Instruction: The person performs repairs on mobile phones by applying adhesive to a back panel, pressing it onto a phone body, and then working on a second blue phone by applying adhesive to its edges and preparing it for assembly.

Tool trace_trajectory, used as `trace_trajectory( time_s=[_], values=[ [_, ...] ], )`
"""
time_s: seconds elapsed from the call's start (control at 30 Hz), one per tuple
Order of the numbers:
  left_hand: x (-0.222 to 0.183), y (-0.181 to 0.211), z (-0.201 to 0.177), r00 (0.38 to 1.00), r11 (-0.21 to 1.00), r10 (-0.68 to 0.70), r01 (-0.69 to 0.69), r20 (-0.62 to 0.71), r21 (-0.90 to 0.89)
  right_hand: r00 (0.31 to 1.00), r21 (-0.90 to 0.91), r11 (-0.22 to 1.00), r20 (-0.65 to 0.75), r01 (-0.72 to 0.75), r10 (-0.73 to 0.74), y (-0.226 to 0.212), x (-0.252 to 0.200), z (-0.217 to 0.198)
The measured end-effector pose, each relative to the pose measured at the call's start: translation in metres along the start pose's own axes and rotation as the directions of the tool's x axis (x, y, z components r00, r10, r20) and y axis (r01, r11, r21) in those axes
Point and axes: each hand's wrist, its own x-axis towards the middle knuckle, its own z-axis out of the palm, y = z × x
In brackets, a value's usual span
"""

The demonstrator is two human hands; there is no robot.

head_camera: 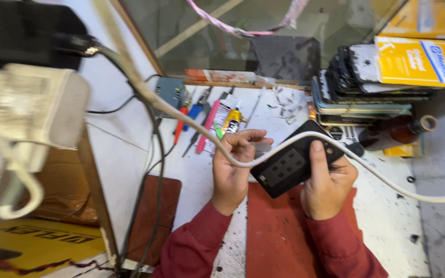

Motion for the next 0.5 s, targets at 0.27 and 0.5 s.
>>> trace_trajectory(
  time_s=[0.27, 0.5],
  values=[
    [0.004, -0.011, -0.025, 0.957, 0.999, -0.004, -0.012, -0.291, -0.053, 0.997, 0.097, 0.995, 0.073, -0.006, -0.001, 0.014, -0.003, -0.007],
    [-0.002, 0.002, -0.024, 0.941, 0.99, -0.112, 0.077, -0.318, -0.119, 0.971, 0.021, 0.985, 0.174, -0.171, 0.165, 0.056, 0.01, 0.01]
  ],
)
